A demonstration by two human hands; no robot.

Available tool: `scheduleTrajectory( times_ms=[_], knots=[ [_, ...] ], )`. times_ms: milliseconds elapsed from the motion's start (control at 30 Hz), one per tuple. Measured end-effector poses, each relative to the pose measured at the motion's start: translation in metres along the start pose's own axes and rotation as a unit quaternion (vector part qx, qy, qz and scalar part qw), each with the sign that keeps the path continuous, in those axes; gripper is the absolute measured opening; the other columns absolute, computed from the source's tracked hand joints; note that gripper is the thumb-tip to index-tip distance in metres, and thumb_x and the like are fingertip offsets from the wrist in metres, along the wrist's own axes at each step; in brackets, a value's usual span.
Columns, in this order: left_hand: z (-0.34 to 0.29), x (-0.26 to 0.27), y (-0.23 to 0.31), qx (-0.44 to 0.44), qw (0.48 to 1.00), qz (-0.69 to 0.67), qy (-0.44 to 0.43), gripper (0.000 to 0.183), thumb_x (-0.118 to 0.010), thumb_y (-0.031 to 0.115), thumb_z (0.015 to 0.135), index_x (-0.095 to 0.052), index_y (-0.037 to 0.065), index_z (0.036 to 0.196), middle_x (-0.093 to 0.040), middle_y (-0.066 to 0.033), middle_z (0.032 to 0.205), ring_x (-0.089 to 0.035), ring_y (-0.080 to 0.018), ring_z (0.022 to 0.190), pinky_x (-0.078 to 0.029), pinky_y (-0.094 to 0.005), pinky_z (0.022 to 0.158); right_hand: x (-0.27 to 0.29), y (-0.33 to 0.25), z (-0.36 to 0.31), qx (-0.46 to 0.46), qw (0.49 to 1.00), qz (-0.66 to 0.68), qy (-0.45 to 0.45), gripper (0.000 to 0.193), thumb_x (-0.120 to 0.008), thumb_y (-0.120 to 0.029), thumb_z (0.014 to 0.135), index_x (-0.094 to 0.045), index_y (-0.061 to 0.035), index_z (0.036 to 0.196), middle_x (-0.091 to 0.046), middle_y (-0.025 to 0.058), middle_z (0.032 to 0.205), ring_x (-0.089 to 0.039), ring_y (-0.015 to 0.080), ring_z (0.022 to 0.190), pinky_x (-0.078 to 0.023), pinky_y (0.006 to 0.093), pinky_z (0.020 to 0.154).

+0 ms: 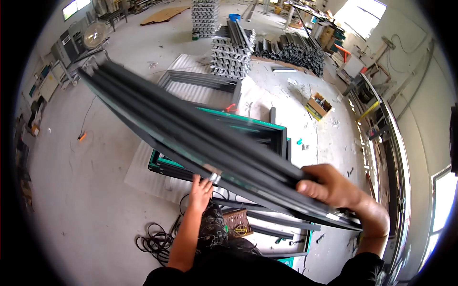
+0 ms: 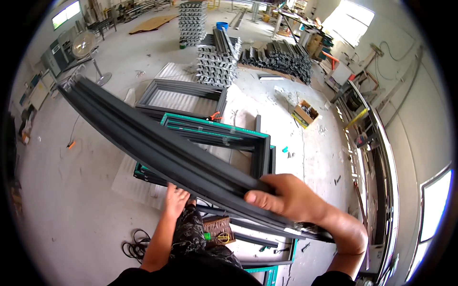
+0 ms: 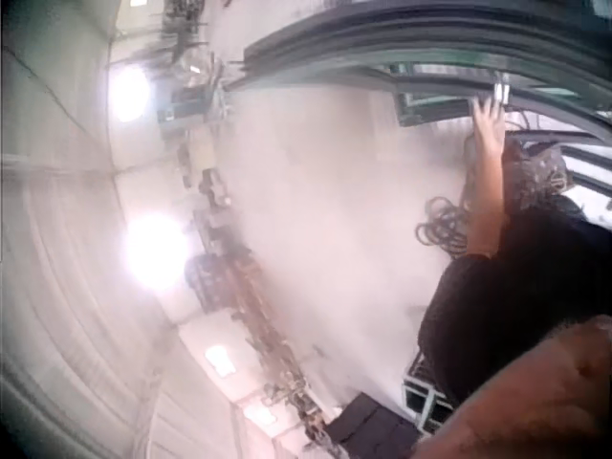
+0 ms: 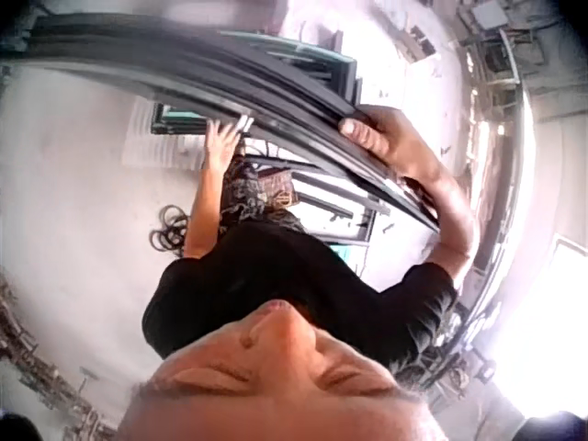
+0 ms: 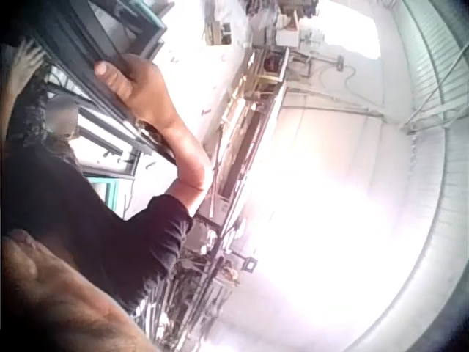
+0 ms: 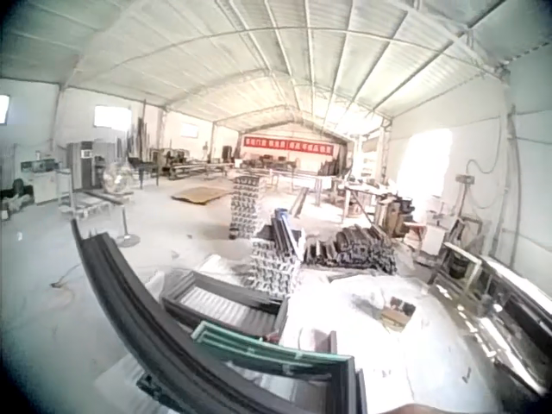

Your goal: The person applies sealing strips to window frames. They handle a green roll of tape, apply it to the frames, and then use shears to cut the rubber sealing strips to size, pressing them into the frame channels by hand.

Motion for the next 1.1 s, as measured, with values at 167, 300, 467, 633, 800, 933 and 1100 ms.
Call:
scheduleTrajectory(
  times_ms=[167,300,467,633,800,933,1100],
  knots=[
    [-0.070,-0.123,0.162,-0.162,0.930,-0.158,-0.291,0.080,-0.050,0.062,0.092,-0.024,0.014,0.151,-0.031,-0.0196,0.152,-0.031,-0.0371,0.140,-0.026,-0.0520,0.115,-0.032,0.029,0.072,-0.020,0.989,-0.142,-0.040,0.075,-0.052,-0.071,0.085,-0.064,0.0025,0.084,-0.063,0.0228,0.072,-0.065,0.0395,0.074,-0.051,0.0455,0.070],
    [-0.040,-0.090,0.160,-0.126,0.974,-0.178,-0.058,0.059,-0.058,0.048,0.094,-0.046,0.008,0.136,-0.057,-0.0056,0.130,-0.052,-0.0254,0.121,-0.041,-0.0450,0.103,-0.063,0.044,0.113,-0.033,0.972,-0.203,-0.116,0.073,-0.055,-0.071,0.084,-0.061,0.0021,0.080,-0.063,0.0213,0.072,-0.064,0.0401,0.072,-0.051,0.0459,0.068],
    [-0.047,-0.077,0.151,-0.060,0.976,-0.184,0.099,0.043,-0.061,0.029,0.086,-0.055,0.008,0.124,-0.062,-0.0050,0.117,-0.059,-0.0251,0.108,-0.049,-0.0407,0.093,-0.049,0.084,0.090,-0.059,0.970,-0.157,-0.176,0.081,-0.061,-0.076,0.075,-0.066,0.0032,0.095,-0.066,0.0205,0.079,-0.067,0.0363,0.078,-0.051,0.0446,0.073],
    [-0.038,-0.092,0.147,-0.063,0.982,-0.127,0.121,0.046,-0.061,0.031,0.080,-0.057,0.007,0.119,-0.063,-0.0073,0.113,-0.058,-0.0271,0.107,-0.046,-0.0397,0.092,-0.074,0.176,0.025,-0.174,0.956,-0.166,-0.167,0.075,-0.067,-0.072,0.071,-0.066,0.0006,0.090,-0.068,0.0210,0.086,-0.066,0.0368,0.085,-0.051,0.0421,0.077],
    [-0.026,-0.108,0.181,-0.082,0.983,-0.022,0.164,0.038,-0.063,0.032,0.081,-0.059,0.008,0.110,-0.065,-0.0009,0.103,-0.061,-0.0182,0.093,-0.045,-0.0314,0.077,-0.080,0.175,0.037,-0.114,0.978,-0.157,-0.070,0.065,-0.068,-0.065,0.074,-0.069,-0.0028,0.092,-0.068,0.0174,0.079,-0.066,0.0364,0.078,-0.052,0.0436,0.070],
    [-0.005,-0.115,0.207,-0.093,0.978,-0.014,0.186,0.031,-0.069,0.029,0.077,-0.060,0.011,0.100,-0.063,0.0033,0.091,-0.057,-0.0085,0.075,-0.038,-0.0228,0.058,-0.065,0.162,0.068,-0.114,0.978,-0.148,-0.088,0.061,-0.068,-0.062,0.076,-0.070,-0.0038,0.094,-0.068,0.0172,0.077,-0.067,0.0346,0.075,-0.053,0.0415,0.071],
    [0.050,-0.115,0.231,-0.109,0.982,-0.014,0.151,0.034,-0.064,0.031,0.079,-0.061,0.009,0.104,-0.068,-0.0013,0.098,-0.062,-0.0154,0.088,-0.045,-0.0275,0.070,-0.026,0.139,0.119,-0.122,0.969,-0.211,-0.048,0.055,-0.071,-0.057,0.076,-0.070,-0.0034,0.090,-0.069,0.0161,0.076,-0.068,0.0308,0.073,-0.053,0.0378,0.070]
  ],
)
Point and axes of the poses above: each hand's wrist, its own z-axis towards the middle knuckle, its own x-axis out of the back of the hand, y = z × x, the point moved 5 cm from there along z, towards the middle knuckle
